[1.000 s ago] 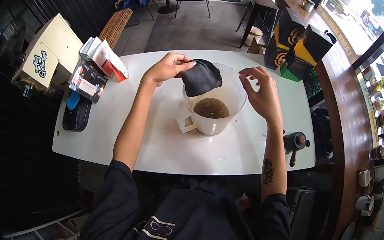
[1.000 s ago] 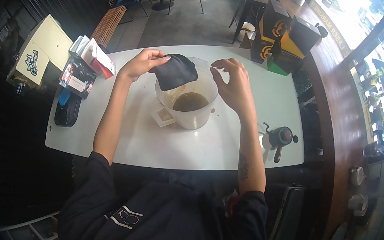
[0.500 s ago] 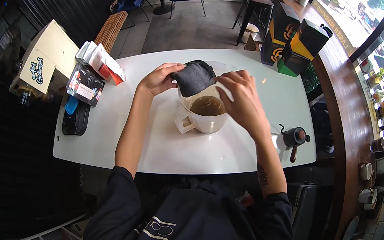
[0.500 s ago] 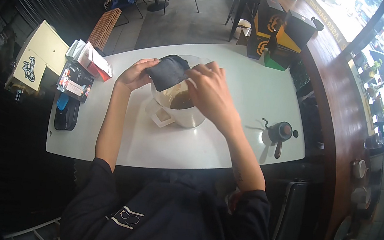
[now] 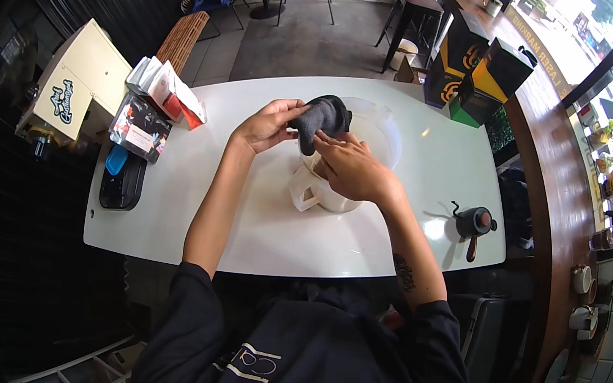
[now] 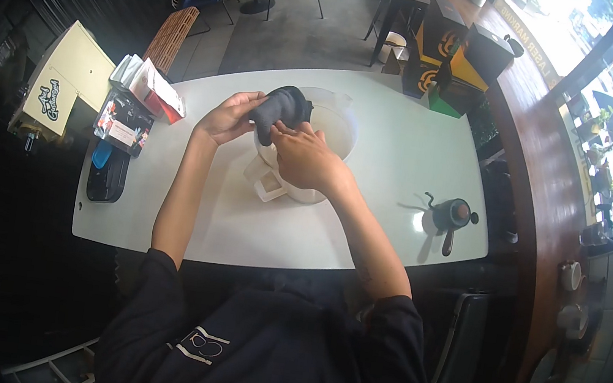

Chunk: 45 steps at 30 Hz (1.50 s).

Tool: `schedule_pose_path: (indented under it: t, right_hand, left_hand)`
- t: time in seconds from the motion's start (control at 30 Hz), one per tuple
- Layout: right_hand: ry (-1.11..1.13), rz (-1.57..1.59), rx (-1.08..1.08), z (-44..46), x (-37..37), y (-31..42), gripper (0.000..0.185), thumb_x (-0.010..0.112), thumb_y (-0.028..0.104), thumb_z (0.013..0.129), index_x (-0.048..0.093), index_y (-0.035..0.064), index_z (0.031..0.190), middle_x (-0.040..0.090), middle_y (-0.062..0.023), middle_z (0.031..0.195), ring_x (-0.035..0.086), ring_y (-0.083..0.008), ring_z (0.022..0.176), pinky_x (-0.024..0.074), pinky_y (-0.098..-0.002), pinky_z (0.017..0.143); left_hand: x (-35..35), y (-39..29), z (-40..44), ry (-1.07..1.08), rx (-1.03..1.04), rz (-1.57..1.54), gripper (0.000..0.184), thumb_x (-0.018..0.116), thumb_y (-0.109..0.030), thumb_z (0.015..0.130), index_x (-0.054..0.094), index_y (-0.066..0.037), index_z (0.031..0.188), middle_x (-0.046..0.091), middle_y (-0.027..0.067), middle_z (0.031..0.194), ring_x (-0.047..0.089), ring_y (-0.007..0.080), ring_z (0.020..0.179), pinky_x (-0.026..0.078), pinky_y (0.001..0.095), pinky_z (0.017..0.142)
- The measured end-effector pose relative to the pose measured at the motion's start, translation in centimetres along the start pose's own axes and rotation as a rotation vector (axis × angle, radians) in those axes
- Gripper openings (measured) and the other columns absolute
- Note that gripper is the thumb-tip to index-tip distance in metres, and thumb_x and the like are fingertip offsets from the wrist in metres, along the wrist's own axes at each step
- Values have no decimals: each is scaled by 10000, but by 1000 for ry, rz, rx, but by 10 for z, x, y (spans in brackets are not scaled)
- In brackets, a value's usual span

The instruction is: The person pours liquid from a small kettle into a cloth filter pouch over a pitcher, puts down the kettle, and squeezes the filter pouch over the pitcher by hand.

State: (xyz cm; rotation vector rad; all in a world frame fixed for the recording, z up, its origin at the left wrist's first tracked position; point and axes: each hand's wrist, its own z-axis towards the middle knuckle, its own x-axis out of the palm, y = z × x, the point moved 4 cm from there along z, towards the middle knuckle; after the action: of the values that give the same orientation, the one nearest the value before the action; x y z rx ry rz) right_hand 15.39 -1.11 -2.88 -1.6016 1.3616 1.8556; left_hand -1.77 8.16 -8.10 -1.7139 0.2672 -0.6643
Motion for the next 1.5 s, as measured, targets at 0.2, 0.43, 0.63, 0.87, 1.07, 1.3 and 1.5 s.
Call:
schedule_pose_path:
  t: [0.2, 0.43, 0.63, 0.87, 1.07, 1.3, 1.5]
  right_hand:
    - [14, 6, -29, -1, 0, -10, 434, 474, 160, 1004, 494, 58, 1426, 483, -152, 1502, 483, -355, 1306, 435, -480, 1031]
    - [-395, 216, 34, -25, -50, -30, 184, 568, 57, 950, 715, 20, 1054, 746, -120, 1018, 710, -269, 903, 555, -377, 794]
    - [-242, 317, -99, -7, -38, -19, 234, 549, 21, 927, 713, 43, 1093, 744, -105, 1045, 700, -261, 949, 544, -369, 827]
    - [-107, 250, -179, 21, -14, -21, 292, 529, 5, 918, 708, 59, 1142, 725, -131, 1111, 677, -308, 999, 509, -397, 923]
    - [-48, 277, -111, 7, -15, -16, 263, 581, 62, 929, 717, 98, 1151, 727, -137, 1076, 680, -300, 980, 507, -388, 917]
    - [-167, 15, 132, -8, -60, -35, 204, 699, 142, 882, 703, 55, 1066, 720, -103, 1073, 658, -280, 986, 502, -395, 896]
    - [-658, -435, -15, 8, -52, -33, 799, 931, 269, 567, 567, 80, 1252, 491, -166, 1355, 467, -345, 1255, 414, -491, 997]
  left_hand:
    - [-4, -2, 0, 53, -9, 48, 218, 615, -293, 1008, 635, -108, 1122, 651, -23, 1053, 597, 71, 991, 495, 306, 863]
    - [-5, -9, -1, 34, -1, 142, 210, 593, -307, 1016, 614, -117, 1101, 646, -26, 1049, 598, 63, 989, 503, 305, 876]
    - [1, -11, -4, 8, -2, 134, 209, 603, -311, 1011, 608, -121, 1097, 639, -31, 1035, 595, 56, 967, 502, 285, 853]
    - [-1, -9, -3, -5, -1, 196, 183, 606, -295, 1011, 617, -125, 1078, 627, -46, 1008, 590, 44, 948, 500, 265, 832]
    - [5, -12, -2, -14, -25, 212, 176, 617, -283, 1006, 629, -121, 1073, 630, -60, 998, 584, 30, 926, 490, 252, 807]
    - [7, -18, -3, -27, -7, 277, 213, 650, -315, 983, 639, -130, 1087, 645, -62, 984, 581, 28, 908, 466, 242, 785]
    - [7, -17, -2, -67, -12, 252, 209, 683, -326, 960, 652, -148, 1068, 648, -66, 980, 580, 39, 933, 468, 284, 820]
